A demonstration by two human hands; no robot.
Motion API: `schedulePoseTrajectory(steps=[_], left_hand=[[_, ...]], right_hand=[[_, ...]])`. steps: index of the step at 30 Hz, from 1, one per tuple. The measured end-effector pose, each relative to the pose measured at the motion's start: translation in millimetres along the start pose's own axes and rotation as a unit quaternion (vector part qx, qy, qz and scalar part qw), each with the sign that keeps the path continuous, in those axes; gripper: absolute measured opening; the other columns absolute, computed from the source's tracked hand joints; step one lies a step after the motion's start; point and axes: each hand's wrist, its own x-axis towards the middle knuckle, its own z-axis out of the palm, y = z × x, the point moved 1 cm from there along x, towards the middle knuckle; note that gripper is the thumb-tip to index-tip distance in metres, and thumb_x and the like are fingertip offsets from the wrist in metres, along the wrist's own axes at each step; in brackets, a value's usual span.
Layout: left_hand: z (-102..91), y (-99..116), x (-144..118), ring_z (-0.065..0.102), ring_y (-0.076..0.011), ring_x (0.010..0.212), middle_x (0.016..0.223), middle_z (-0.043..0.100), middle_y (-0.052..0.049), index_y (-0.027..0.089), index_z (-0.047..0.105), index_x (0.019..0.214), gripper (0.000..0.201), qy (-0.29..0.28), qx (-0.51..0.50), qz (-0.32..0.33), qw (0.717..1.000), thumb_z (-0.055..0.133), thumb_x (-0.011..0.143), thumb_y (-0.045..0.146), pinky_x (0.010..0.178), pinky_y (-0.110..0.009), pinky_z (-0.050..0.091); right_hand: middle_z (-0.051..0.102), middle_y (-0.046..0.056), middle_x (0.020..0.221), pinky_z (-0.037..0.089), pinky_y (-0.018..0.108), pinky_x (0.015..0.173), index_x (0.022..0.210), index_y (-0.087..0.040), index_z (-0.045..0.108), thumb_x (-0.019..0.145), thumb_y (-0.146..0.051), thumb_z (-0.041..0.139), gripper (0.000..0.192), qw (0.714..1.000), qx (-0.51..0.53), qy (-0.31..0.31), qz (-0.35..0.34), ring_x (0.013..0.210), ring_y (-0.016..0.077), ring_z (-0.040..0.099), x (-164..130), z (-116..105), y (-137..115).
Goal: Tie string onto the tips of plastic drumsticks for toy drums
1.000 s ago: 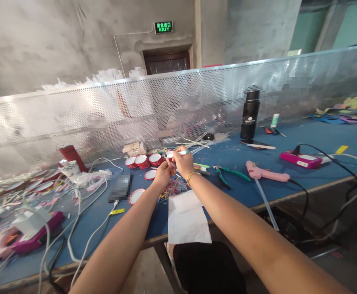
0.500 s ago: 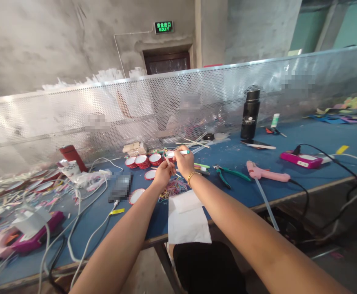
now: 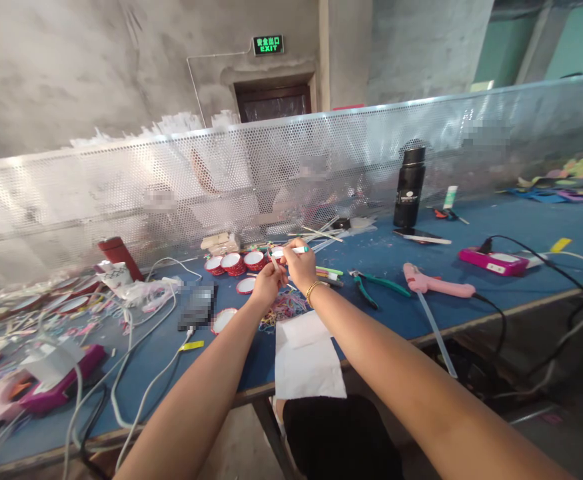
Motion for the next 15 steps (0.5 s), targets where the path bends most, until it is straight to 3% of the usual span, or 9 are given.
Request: schedulePoseTrajectory(steps=[8,15], left_hand=[[-1.5,0.0,-1.1,0.047,-0.0102,0.050,0.052,0.056,0.001,0.017,0.057,0.071,0.016,0.004,0.003,-0.003,1.000,0.062,0.085,0.012,0.052,-0.021,0.032],[-0.1,-0.7,-0.5,0.045,-0.0096,0.049,0.052,0.055,0.001,0.017,0.055,0.068,0.021,0.004,-0.001,-0.009,1.000,0.060,0.088,0.011,0.052,-0.021,0.032]], right_hand=[[0.061,-0.004,0.055,0.043,0.027,0.059,0.066,-0.025,0.054,0.076,-0.032,0.053,0.012,1.000,-0.014,0.026,-0.004,0.057,0.0174,0.058,0.6,-1.0,-0.7],[0.061,-0.004,0.055,0.043,0.027,0.058,0.065,-0.025,0.053,0.075,-0.034,0.054,0.012,1.000,0.001,0.002,0.007,0.055,0.0171,0.057,0.0,0.7,-1.0]])
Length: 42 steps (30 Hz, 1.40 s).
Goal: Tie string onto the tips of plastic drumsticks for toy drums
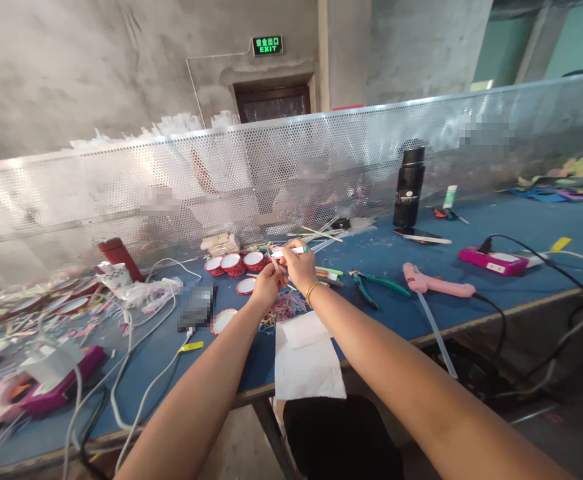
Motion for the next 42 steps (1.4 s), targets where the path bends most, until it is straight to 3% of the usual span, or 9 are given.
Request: schedulePoseTrajectory(steps=[4,10,15,21,26,32,38,42], left_hand=[[0.1,0.3,-0.7,0.047,-0.0099,0.049,0.052,0.056,0.001,0.017,0.057,0.070,0.018,0.004,0.001,0.003,1.000,0.059,0.087,0.010,0.053,-0.021,0.033],[1.2,1.6,-1.3,0.045,-0.0093,0.048,0.052,0.055,0.002,0.017,0.054,0.070,0.020,-0.001,-0.007,-0.001,1.000,0.056,0.087,0.008,0.052,-0.020,0.033],[-0.2,1.5,-2.0,0.044,-0.0092,0.048,0.052,0.056,0.001,0.017,0.056,0.071,0.019,-0.001,0.003,-0.001,1.000,0.055,0.089,0.009,0.052,-0.020,0.032],[0.6,0.7,-0.9,0.046,-0.0090,0.050,0.054,0.056,0.002,0.017,0.055,0.070,0.019,-0.005,-0.009,-0.001,1.000,0.063,0.087,0.013,0.053,-0.021,0.033],[0.4,2.4,-2.4,0.047,-0.0095,0.050,0.053,0.056,0.001,0.017,0.056,0.071,0.018,0.000,-0.004,-0.007,1.000,0.064,0.087,0.014,0.051,-0.020,0.032],[1.3,2.7,-2.7,0.047,-0.0094,0.051,0.055,0.056,0.001,0.017,0.055,0.070,0.019,0.000,-0.012,-0.011,1.000,0.065,0.085,0.013,0.053,-0.021,0.033],[0.8,3.3,-3.3,0.047,-0.0096,0.051,0.055,0.056,0.001,0.017,0.056,0.072,0.017,0.003,-0.004,-0.008,1.000,0.064,0.086,0.014,0.053,-0.021,0.033],[1.4,2.9,-3.4,0.046,-0.0091,0.050,0.054,0.055,0.002,0.017,0.055,0.071,0.018,0.000,-0.006,-0.002,1.000,0.062,0.087,0.013,0.053,-0.021,0.033]], right_hand=[[0.061,-0.003,0.056,0.043,0.028,0.061,0.065,-0.025,0.053,0.076,-0.034,0.053,0.014,0.999,-0.027,0.026,-0.002,0.058,0.0177,0.058,1.1,-1.9,-0.3],[0.061,-0.004,0.056,0.044,0.027,0.060,0.066,-0.026,0.052,0.076,-0.034,0.053,0.014,1.000,-0.002,-0.004,0.001,0.057,0.0168,0.058,-0.5,-0.3,-0.5],[0.061,-0.003,0.057,0.044,0.027,0.060,0.065,-0.025,0.052,0.076,-0.034,0.052,0.015,0.999,-0.018,0.027,-0.004,0.058,0.0170,0.057,0.0,-1.5,-0.8],[0.060,-0.004,0.056,0.044,0.027,0.059,0.066,-0.025,0.053,0.075,-0.035,0.053,0.013,1.000,0.012,-0.006,0.003,0.056,0.0164,0.057,-0.7,0.0,-1.0],[0.061,-0.003,0.057,0.044,0.027,0.060,0.065,-0.025,0.052,0.075,-0.034,0.053,0.014,1.000,-0.008,0.026,0.006,0.059,0.0170,0.058,-0.4,-1.7,-1.8],[0.060,-0.004,0.056,0.045,0.027,0.061,0.067,-0.025,0.052,0.076,-0.035,0.054,0.014,1.000,0.007,-0.004,0.001,0.058,0.0166,0.057,-0.9,-0.4,-2.2],[0.059,-0.004,0.055,0.043,0.027,0.060,0.063,-0.025,0.052,0.076,-0.035,0.053,0.017,1.000,-0.005,0.030,0.004,0.057,0.0169,0.056,1.3,-1.9,-0.9],[0.060,-0.004,0.056,0.044,0.027,0.059,0.066,-0.025,0.053,0.076,-0.036,0.054,0.014,1.000,0.023,0.003,0.004,0.056,0.0165,0.057,-0.6,0.5,-1.2]])
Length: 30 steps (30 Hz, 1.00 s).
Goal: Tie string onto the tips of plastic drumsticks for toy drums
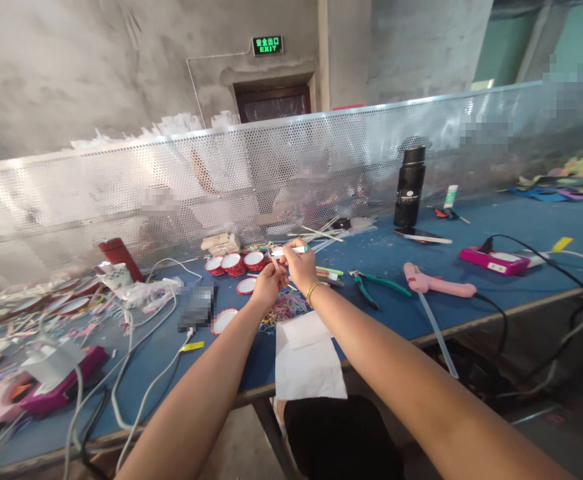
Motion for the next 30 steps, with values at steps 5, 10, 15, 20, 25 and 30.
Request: schedulePoseTrajectory(steps=[5,10,15,20,25,30], left_hand=[[-0.2,0.5,-0.3,0.045,-0.0088,0.049,0.053,0.056,0.002,0.017,0.056,0.070,0.019,0.001,0.007,-0.001,1.000,0.063,0.087,0.013,0.050,-0.020,0.030],[0.3,0.9,-0.2,0.046,-0.0089,0.049,0.053,0.055,0.002,0.018,0.056,0.070,0.019,0.003,0.003,0.000,1.000,0.066,0.086,0.015,0.049,-0.020,0.029],[1.5,0.5,-0.2,0.047,-0.0090,0.049,0.053,0.055,0.002,0.018,0.054,0.069,0.021,-0.002,0.003,-0.004,1.000,0.066,0.085,0.014,0.050,-0.020,0.030],[0.3,1.7,-1.0,0.046,-0.0091,0.049,0.053,0.056,0.001,0.017,0.056,0.070,0.019,0.001,0.010,0.003,1.000,0.062,0.087,0.013,0.050,-0.020,0.030],[0.3,-0.3,0.6,0.048,-0.0088,0.050,0.054,0.056,0.002,0.017,0.055,0.070,0.021,-0.004,-0.004,-0.005,1.000,0.068,0.085,0.015,0.051,-0.020,0.032],[-0.3,-2.4,2.0,0.047,-0.0083,0.049,0.056,0.056,0.002,0.017,0.055,0.069,0.020,0.003,-0.013,-0.006,1.000,0.066,0.086,0.012,0.051,-0.020,0.032]], right_hand=[[0.060,-0.004,0.056,0.044,0.027,0.060,0.066,-0.025,0.053,0.076,-0.036,0.054,0.015,1.000,-0.020,0.017,-0.002,0.057,0.0170,0.058,1.1,-1.4,0.0],[0.060,-0.004,0.056,0.044,0.027,0.059,0.065,-0.025,0.052,0.076,-0.036,0.053,0.015,1.000,-0.018,0.010,0.000,0.057,0.0166,0.057,0.7,-1.2,-1.3],[0.061,-0.004,0.057,0.045,0.027,0.060,0.067,-0.025,0.052,0.076,-0.036,0.054,0.014,1.000,-0.018,0.004,0.003,0.057,0.0166,0.058,0.4,-0.1,-0.4],[0.060,-0.004,0.056,0.044,0.027,0.059,0.065,-0.026,0.052,0.076,-0.036,0.053,0.015,1.000,-0.018,0.019,-0.003,0.057,0.0167,0.057,0.9,-1.9,-1.3],[0.059,-0.004,0.056,0.044,0.026,0.058,0.064,-0.025,0.052,0.076,-0.036,0.054,0.016,1.000,0.001,0.008,-0.003,0.057,0.0160,0.056,-0.6,-1.6,-4.2],[0.060,-0.004,0.056,0.044,0.026,0.058,0.065,-0.025,0.052,0.076,-0.036,0.053,0.016,1.000,-0.008,0.007,0.001,0.056,0.0159,0.056,-0.2,-1.1,-2.2]])
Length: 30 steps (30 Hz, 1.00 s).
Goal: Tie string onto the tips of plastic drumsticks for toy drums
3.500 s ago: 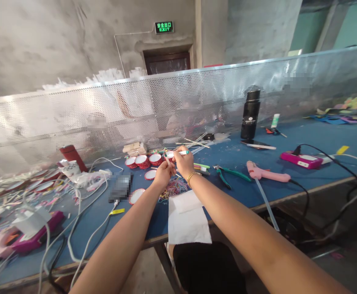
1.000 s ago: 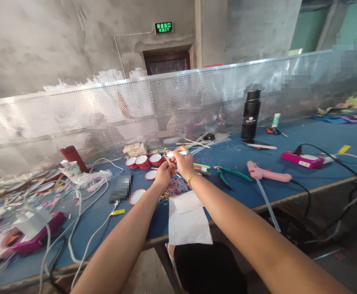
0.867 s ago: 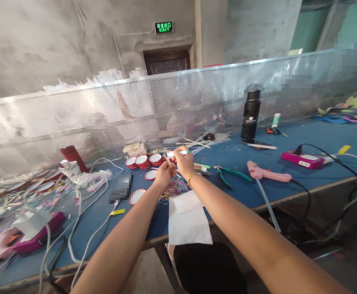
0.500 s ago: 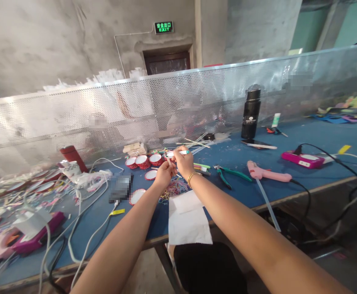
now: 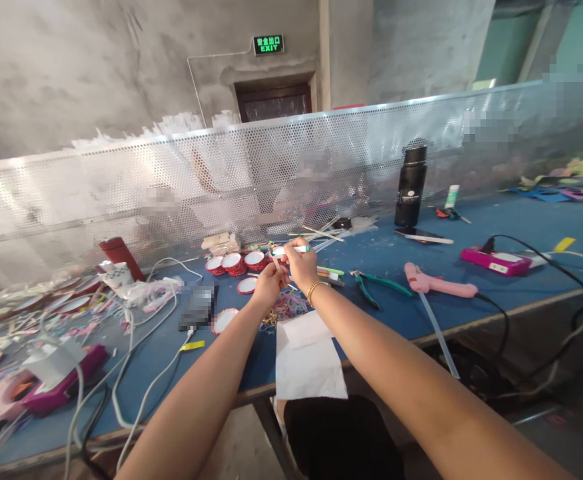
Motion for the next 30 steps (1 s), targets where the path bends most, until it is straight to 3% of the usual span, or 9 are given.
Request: schedulePoseTrajectory(steps=[5,11,16,22,30], left_hand=[[-1.0,0.2,0.5,0.047,-0.0089,0.048,0.052,0.056,0.001,0.017,0.056,0.071,0.018,0.000,0.018,0.000,1.000,0.063,0.087,0.014,0.050,-0.020,0.031],[-0.9,-1.5,1.6,0.045,-0.0083,0.047,0.053,0.056,0.002,0.017,0.055,0.070,0.020,-0.008,0.017,0.006,1.000,0.067,0.086,0.016,0.051,-0.020,0.031],[-2.0,-1.8,1.2,0.049,-0.0108,0.051,0.054,0.056,0.000,0.017,0.056,0.073,0.015,-0.008,0.017,0.004,1.000,0.061,0.086,0.013,0.053,-0.021,0.033],[-2.2,-2.6,2.3,0.048,-0.0098,0.052,0.054,0.055,0.002,0.017,0.055,0.070,0.017,-0.012,0.011,0.010,1.000,0.063,0.084,0.012,0.053,-0.020,0.034],[-2.4,-1.6,1.1,0.047,-0.0098,0.049,0.052,0.056,0.001,0.018,0.056,0.072,0.015,-0.007,0.031,0.009,0.999,0.060,0.086,0.013,0.052,-0.020,0.033]], right_hand=[[0.060,-0.003,0.056,0.044,0.027,0.060,0.065,-0.025,0.053,0.076,-0.035,0.053,0.015,0.999,-0.022,0.022,-0.004,0.058,0.0168,0.057,1.3,-1.5,1.9],[0.060,-0.004,0.055,0.044,0.027,0.059,0.065,-0.025,0.052,0.075,-0.035,0.052,0.014,1.000,-0.008,-0.009,-0.002,0.057,0.0165,0.057,0.2,0.2,0.7],[0.059,-0.003,0.055,0.043,0.027,0.058,0.064,-0.025,0.052,0.075,-0.035,0.054,0.015,1.000,-0.008,0.021,0.007,0.056,0.0168,0.057,1.6,-0.6,2.0],[0.059,-0.004,0.054,0.043,0.026,0.057,0.065,-0.025,0.053,0.074,-0.036,0.054,0.014,1.000,0.006,-0.003,-0.001,0.055,0.0160,0.056,-0.1,0.1,-1.0],[0.059,-0.004,0.055,0.043,0.027,0.058,0.063,-0.025,0.052,0.075,-0.036,0.053,0.016,1.000,-0.004,0.017,-0.001,0.055,0.0161,0.056,0.5,-0.9,0.0]])
